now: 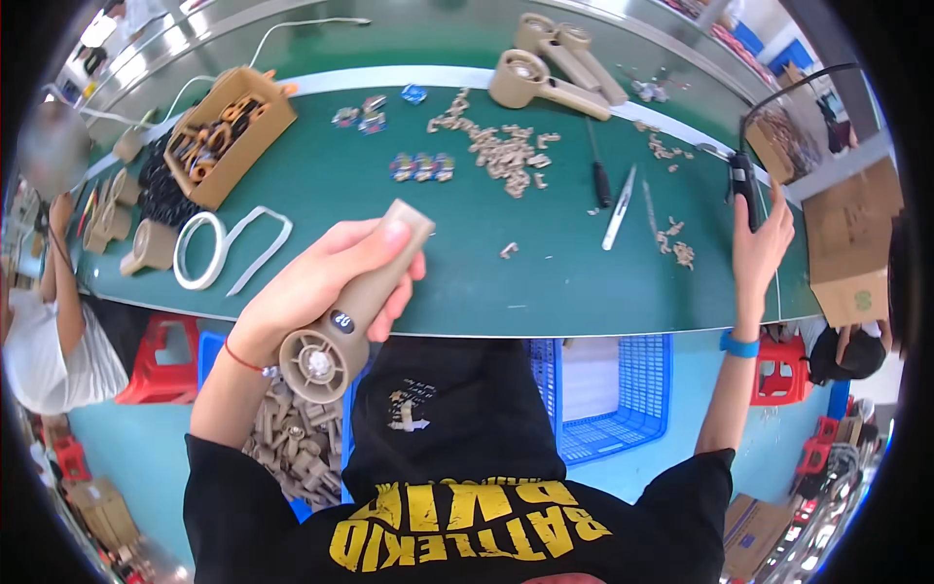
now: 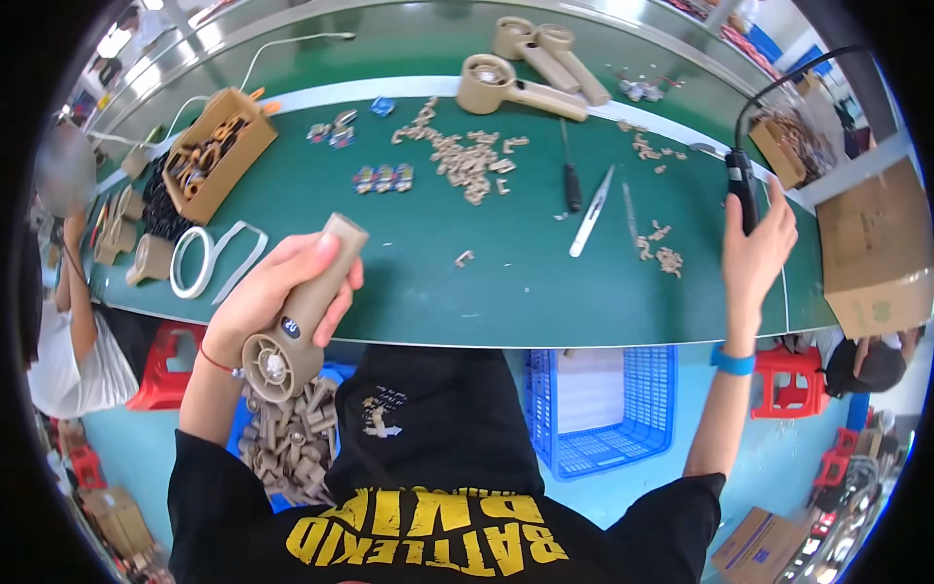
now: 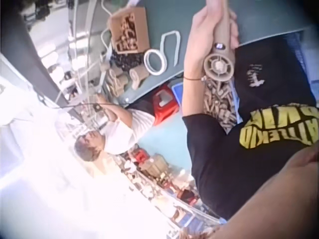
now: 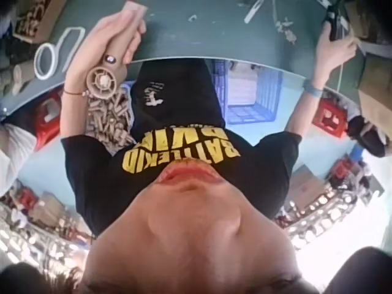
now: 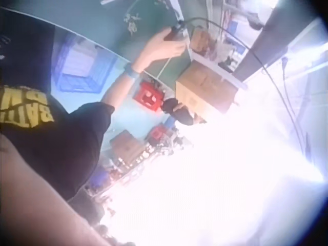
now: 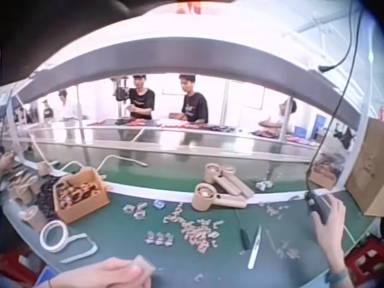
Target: Assembling the internal components and outer casing of portable handheld fans on an electronics production line.
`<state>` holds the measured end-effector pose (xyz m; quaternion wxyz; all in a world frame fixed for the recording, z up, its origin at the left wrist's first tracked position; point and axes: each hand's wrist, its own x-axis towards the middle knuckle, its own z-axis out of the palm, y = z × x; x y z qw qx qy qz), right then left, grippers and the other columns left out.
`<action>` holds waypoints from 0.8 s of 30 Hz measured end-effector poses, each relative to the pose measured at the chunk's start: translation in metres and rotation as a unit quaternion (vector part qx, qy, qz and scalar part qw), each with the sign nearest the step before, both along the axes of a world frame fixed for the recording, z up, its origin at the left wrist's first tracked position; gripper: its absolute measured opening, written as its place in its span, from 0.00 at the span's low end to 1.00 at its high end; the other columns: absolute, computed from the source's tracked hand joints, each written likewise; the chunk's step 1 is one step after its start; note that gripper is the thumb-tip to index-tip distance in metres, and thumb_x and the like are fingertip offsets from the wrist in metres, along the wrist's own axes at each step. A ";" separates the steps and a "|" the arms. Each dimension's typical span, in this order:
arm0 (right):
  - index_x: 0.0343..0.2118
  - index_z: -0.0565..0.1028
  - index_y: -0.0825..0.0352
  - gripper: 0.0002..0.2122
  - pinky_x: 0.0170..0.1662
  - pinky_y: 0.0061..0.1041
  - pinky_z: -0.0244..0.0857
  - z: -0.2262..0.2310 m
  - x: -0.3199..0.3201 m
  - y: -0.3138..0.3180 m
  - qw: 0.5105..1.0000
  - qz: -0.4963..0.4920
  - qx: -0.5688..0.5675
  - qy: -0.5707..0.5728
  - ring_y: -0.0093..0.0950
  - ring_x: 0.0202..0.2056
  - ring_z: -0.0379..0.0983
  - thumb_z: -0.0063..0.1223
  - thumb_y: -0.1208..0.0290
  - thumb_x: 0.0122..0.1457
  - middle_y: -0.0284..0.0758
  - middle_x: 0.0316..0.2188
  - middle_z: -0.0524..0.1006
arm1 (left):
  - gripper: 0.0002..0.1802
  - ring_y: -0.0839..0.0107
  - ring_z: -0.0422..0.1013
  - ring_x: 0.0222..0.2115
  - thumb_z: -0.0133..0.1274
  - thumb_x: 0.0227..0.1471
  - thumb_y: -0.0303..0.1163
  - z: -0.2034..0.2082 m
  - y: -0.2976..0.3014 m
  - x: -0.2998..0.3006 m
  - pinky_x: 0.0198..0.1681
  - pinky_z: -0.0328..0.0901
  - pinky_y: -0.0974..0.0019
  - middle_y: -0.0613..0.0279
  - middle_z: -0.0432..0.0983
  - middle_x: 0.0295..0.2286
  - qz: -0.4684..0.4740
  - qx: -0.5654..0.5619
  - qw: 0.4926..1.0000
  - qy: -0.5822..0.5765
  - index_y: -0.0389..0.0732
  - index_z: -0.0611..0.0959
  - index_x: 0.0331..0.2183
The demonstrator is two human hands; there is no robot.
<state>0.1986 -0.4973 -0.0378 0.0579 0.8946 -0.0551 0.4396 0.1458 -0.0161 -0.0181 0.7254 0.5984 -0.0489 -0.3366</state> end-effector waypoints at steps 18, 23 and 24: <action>0.49 0.72 0.70 0.16 0.26 0.12 0.55 0.070 -0.002 0.146 0.751 0.332 0.461 0.335 0.11 0.24 0.62 0.49 0.69 0.60 0.26 0.31 0.70 | 0.19 0.78 0.69 0.15 0.44 0.62 0.44 -0.043 0.011 -0.077 0.19 0.65 0.75 0.65 0.70 0.19 -0.059 -0.131 0.985 0.098 0.36 0.73 0.36; 0.37 0.71 0.68 0.10 0.30 0.16 0.61 0.051 -0.005 0.349 0.383 0.560 0.507 0.531 0.19 0.28 0.68 0.51 0.66 0.60 0.28 0.28 0.69 | 0.21 0.78 0.70 0.18 0.42 0.62 0.48 -0.067 0.003 -0.123 0.20 0.65 0.75 0.65 0.70 0.21 -0.104 -0.163 0.975 0.113 0.37 0.72 0.37; 0.39 0.72 0.69 0.12 0.36 0.19 0.65 0.054 -0.011 0.382 0.359 0.539 0.518 0.559 0.20 0.31 0.71 0.51 0.64 0.61 0.30 0.28 0.72 | 0.22 0.78 0.69 0.18 0.43 0.62 0.49 -0.067 -0.001 -0.125 0.21 0.65 0.75 0.66 0.70 0.21 -0.112 -0.188 0.969 0.114 0.37 0.72 0.37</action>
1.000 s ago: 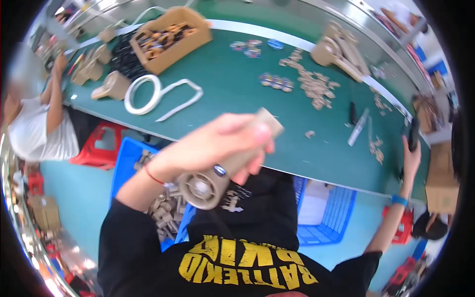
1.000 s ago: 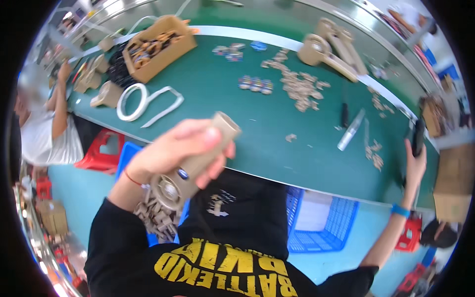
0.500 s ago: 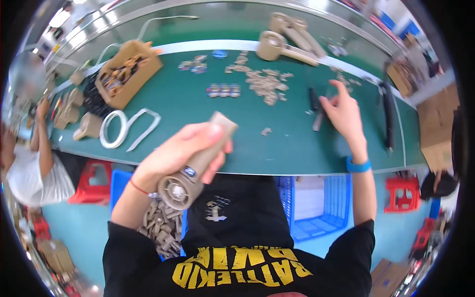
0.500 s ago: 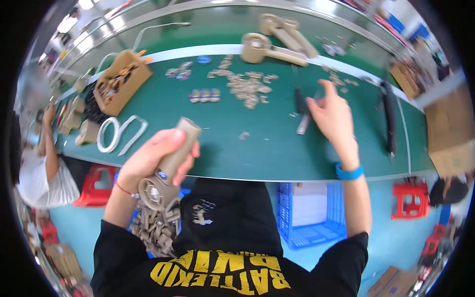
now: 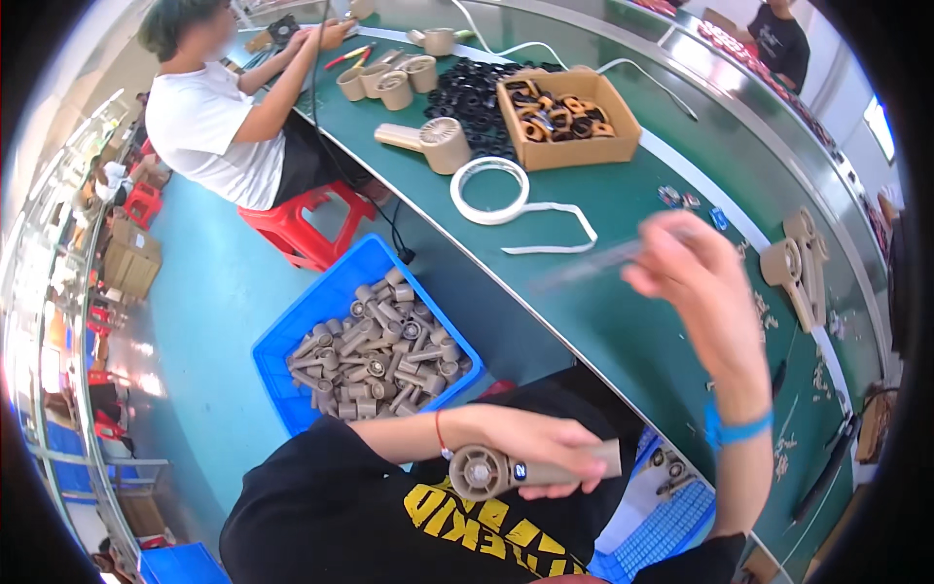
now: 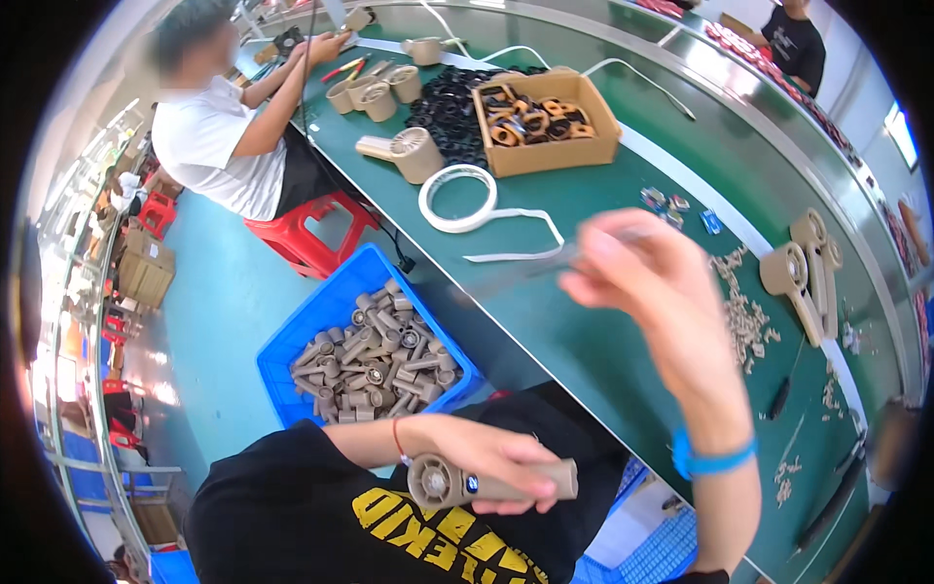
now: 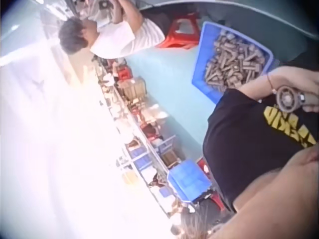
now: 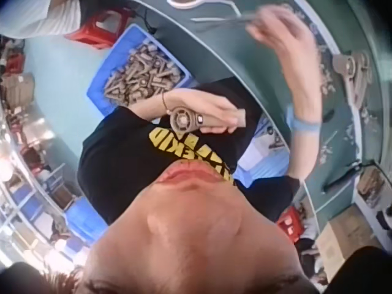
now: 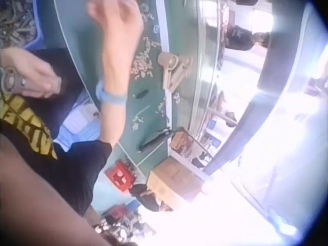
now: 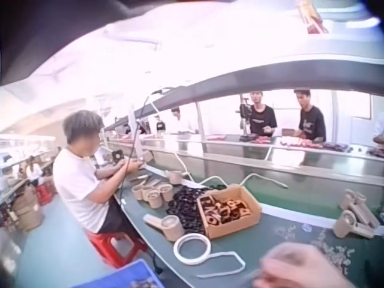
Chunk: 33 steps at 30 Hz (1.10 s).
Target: Assembling the internal components and outer casing of portable handheld fans on an electronics production line.
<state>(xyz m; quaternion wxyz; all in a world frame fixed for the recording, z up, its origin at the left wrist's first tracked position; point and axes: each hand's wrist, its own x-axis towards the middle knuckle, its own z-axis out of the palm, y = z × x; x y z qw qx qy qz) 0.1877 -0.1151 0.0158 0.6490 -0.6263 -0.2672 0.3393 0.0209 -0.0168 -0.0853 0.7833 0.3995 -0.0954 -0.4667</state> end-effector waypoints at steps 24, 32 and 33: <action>0.43 0.77 0.67 0.13 0.49 0.36 0.69 -0.032 0.018 0.327 0.880 0.041 -0.071 -0.468 0.42 0.43 0.76 0.48 0.73 0.55 0.47 0.39 0.78 | 0.24 0.78 0.65 0.12 0.42 0.61 0.52 -0.009 0.044 -0.050 0.14 0.60 0.77 0.66 0.68 0.16 0.172 -0.071 0.981 0.057 0.38 0.72 0.32; 0.43 0.76 0.64 0.16 0.38 0.28 0.70 0.034 -0.042 0.074 0.795 0.441 -0.042 -0.414 0.35 0.35 0.75 0.61 0.64 0.53 0.36 0.38 0.76 | 0.22 0.75 0.68 0.13 0.41 0.62 0.49 0.030 0.090 -0.035 0.15 0.63 0.74 0.63 0.69 0.18 0.211 0.002 0.977 -0.012 0.37 0.71 0.33; 0.44 0.76 0.64 0.19 0.39 0.29 0.70 0.029 -0.046 0.051 0.804 0.401 -0.072 -0.433 0.34 0.37 0.75 0.64 0.64 0.50 0.36 0.39 0.76 | 0.22 0.73 0.70 0.14 0.39 0.63 0.48 0.027 0.092 -0.023 0.16 0.63 0.74 0.61 0.71 0.19 0.161 -0.013 0.987 -0.017 0.35 0.71 0.33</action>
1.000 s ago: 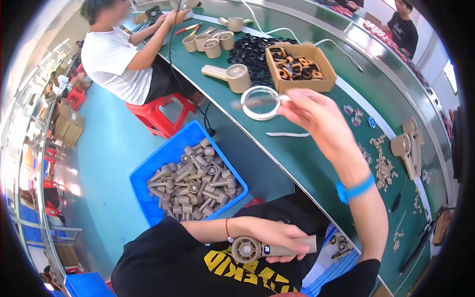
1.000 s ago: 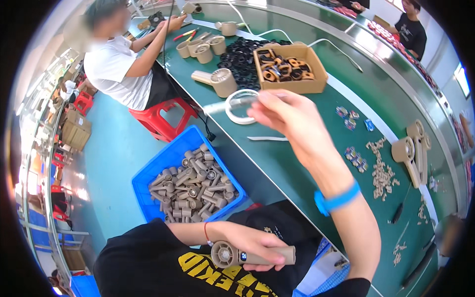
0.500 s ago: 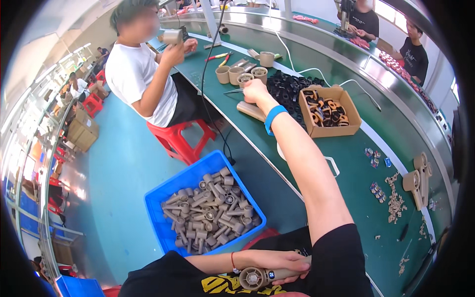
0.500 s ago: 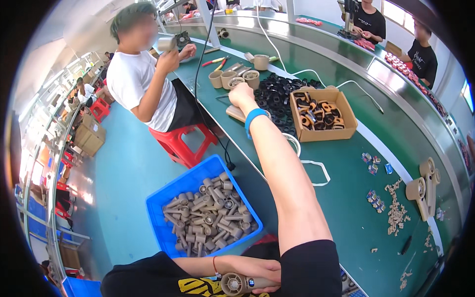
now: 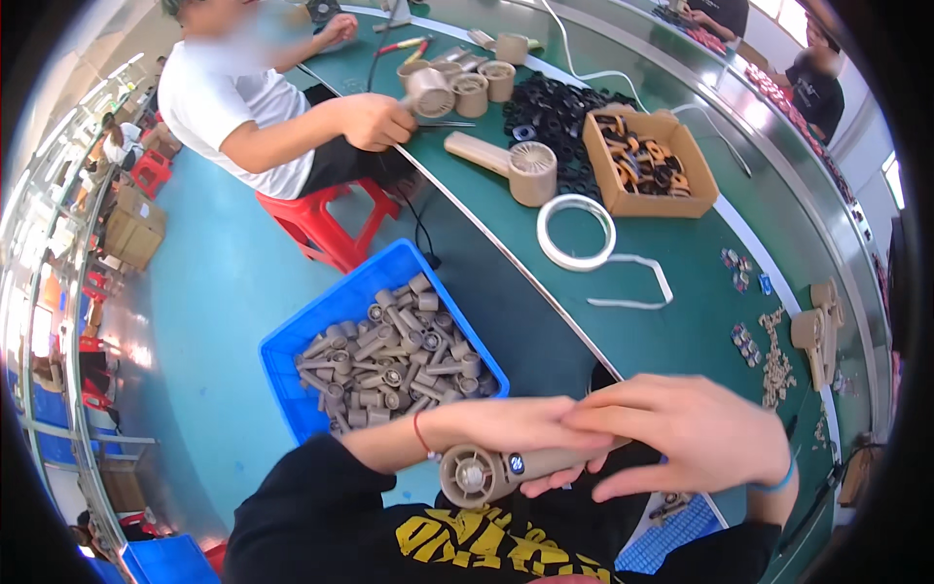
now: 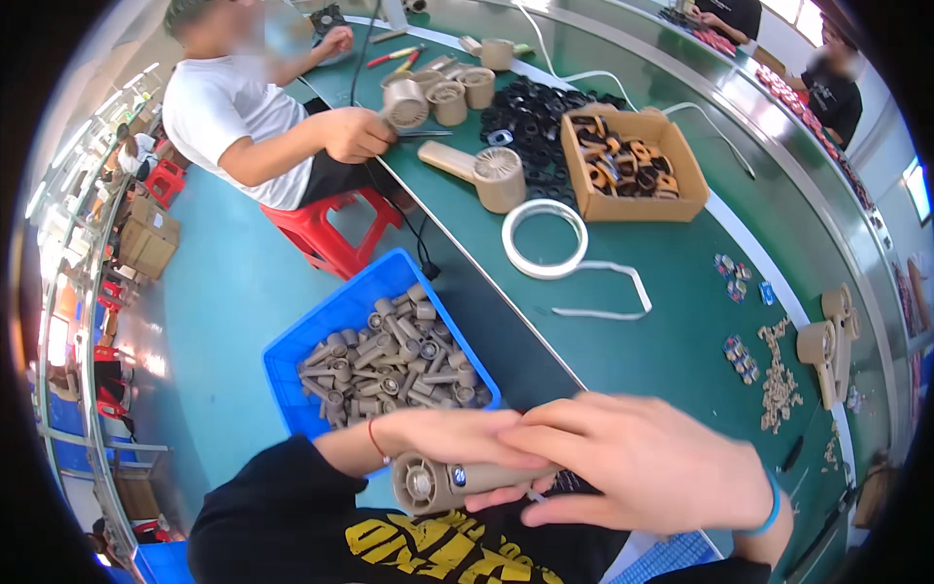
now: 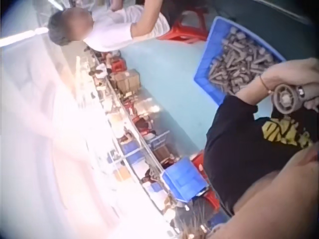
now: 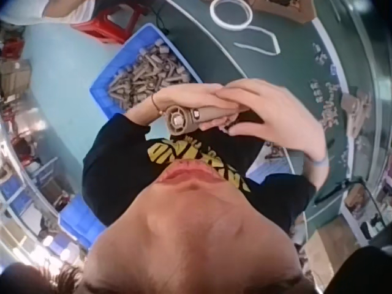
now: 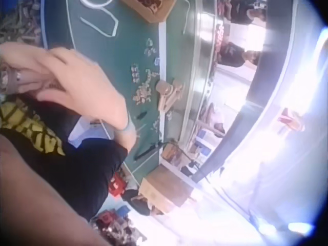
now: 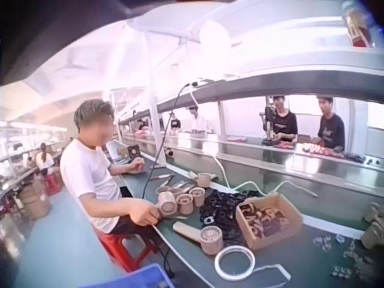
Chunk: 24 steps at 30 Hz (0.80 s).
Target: Assembling the internal components and outer casing of portable handheld fans on an electronics production line.
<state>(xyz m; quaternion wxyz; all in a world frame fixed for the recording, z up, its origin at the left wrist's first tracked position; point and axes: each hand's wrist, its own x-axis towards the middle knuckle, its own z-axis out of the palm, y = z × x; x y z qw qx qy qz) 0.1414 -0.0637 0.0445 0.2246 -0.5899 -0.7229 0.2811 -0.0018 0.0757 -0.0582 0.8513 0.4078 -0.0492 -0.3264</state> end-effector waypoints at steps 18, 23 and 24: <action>0.38 0.78 0.69 0.19 0.39 0.27 0.70 -0.082 -0.005 -0.168 0.814 -0.534 0.191 -0.123 0.35 0.36 0.76 0.70 0.75 0.39 0.40 0.35 0.78 | 0.30 0.58 0.67 0.43 0.65 0.32 0.25 0.024 -0.042 0.117 0.47 0.63 0.61 0.59 0.71 0.40 0.046 0.531 0.682 -0.501 0.40 0.75 0.43; 0.36 0.79 0.69 0.19 0.40 0.27 0.69 -0.077 0.004 -0.187 0.811 -0.525 0.234 -0.107 0.34 0.37 0.76 0.70 0.75 0.38 0.40 0.35 0.79 | 0.28 0.57 0.67 0.39 0.65 0.31 0.26 0.016 -0.058 0.112 0.43 0.64 0.61 0.59 0.71 0.37 0.093 0.563 0.651 -0.500 0.41 0.76 0.40; 0.39 0.78 0.70 0.18 0.42 0.26 0.68 -0.079 0.006 -0.195 0.803 -0.543 0.230 -0.083 0.30 0.38 0.76 0.68 0.77 0.42 0.39 0.38 0.79 | 0.28 0.57 0.67 0.39 0.65 0.31 0.26 0.015 -0.059 0.112 0.43 0.64 0.61 0.59 0.71 0.37 0.090 0.566 0.651 -0.499 0.41 0.76 0.40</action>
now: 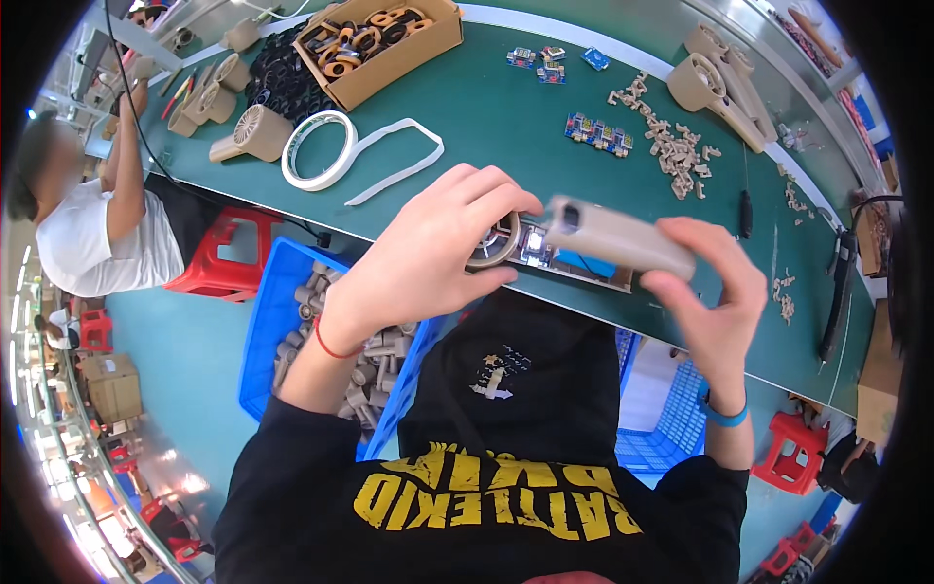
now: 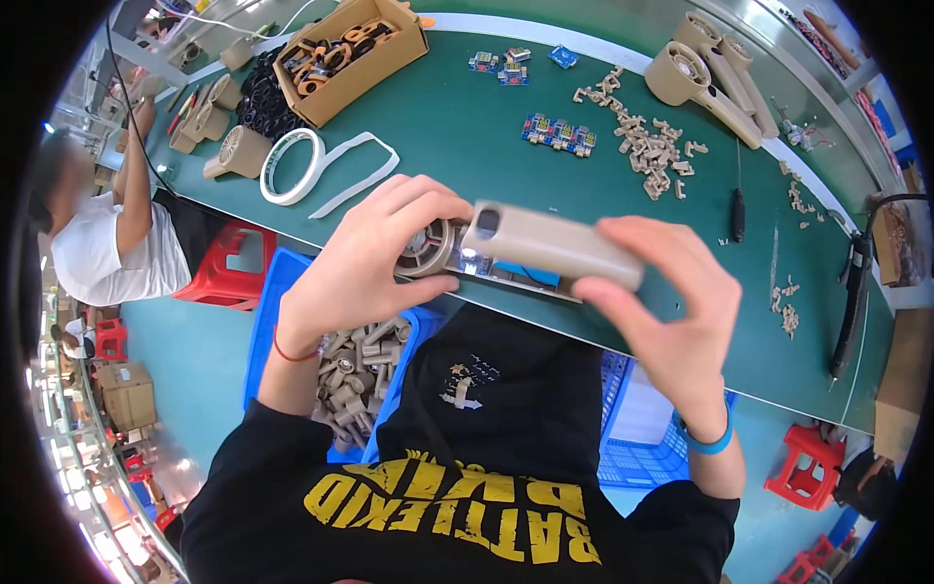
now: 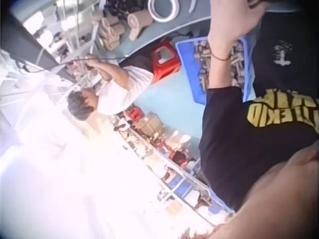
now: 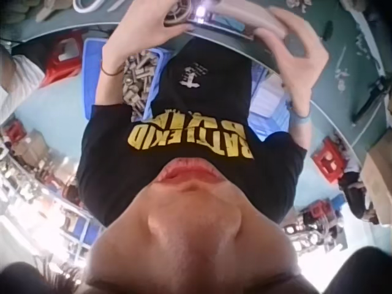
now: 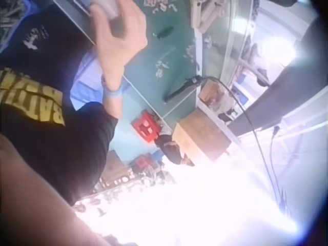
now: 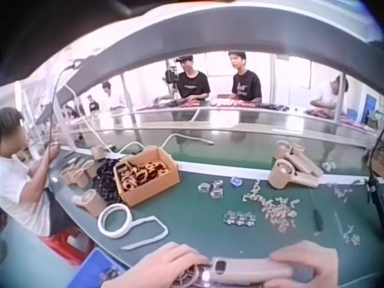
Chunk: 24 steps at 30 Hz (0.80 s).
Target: Assembling the internal components and outer casing of portable handheld fans on an electronics production line.
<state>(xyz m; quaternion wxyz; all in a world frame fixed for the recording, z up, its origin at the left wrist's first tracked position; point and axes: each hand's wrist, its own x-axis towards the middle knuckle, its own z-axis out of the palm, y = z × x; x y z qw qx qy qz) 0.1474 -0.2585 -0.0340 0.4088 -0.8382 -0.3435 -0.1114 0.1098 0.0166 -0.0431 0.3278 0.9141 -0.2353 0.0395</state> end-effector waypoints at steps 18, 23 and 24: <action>0.39 0.78 0.70 0.15 0.46 0.23 0.66 0.003 0.021 -0.002 0.977 -0.180 -0.006 0.115 0.27 0.40 0.75 0.65 0.76 0.46 0.37 0.37 0.79 | 0.22 0.62 0.68 0.35 0.66 0.31 0.29 0.003 -0.003 0.003 0.39 0.64 0.64 0.62 0.73 0.33 0.048 -0.016 0.999 0.012 0.42 0.81 0.36; 0.39 0.78 0.70 0.15 0.45 0.24 0.66 -0.007 0.052 0.014 0.995 -0.037 -0.065 0.068 0.30 0.39 0.75 0.65 0.75 0.47 0.39 0.37 0.79 | 0.21 0.62 0.68 0.36 0.66 0.31 0.28 0.004 -0.009 0.000 0.40 0.64 0.64 0.61 0.73 0.33 0.059 -0.006 0.998 0.036 0.42 0.82 0.35; 0.39 0.78 0.68 0.15 0.42 0.26 0.67 -0.012 0.059 0.017 0.997 -0.016 -0.066 0.046 0.32 0.37 0.75 0.66 0.74 0.46 0.39 0.36 0.79 | 0.21 0.62 0.68 0.36 0.66 0.31 0.28 0.006 -0.012 0.001 0.40 0.64 0.64 0.62 0.73 0.33 0.061 -0.001 0.997 0.037 0.42 0.82 0.35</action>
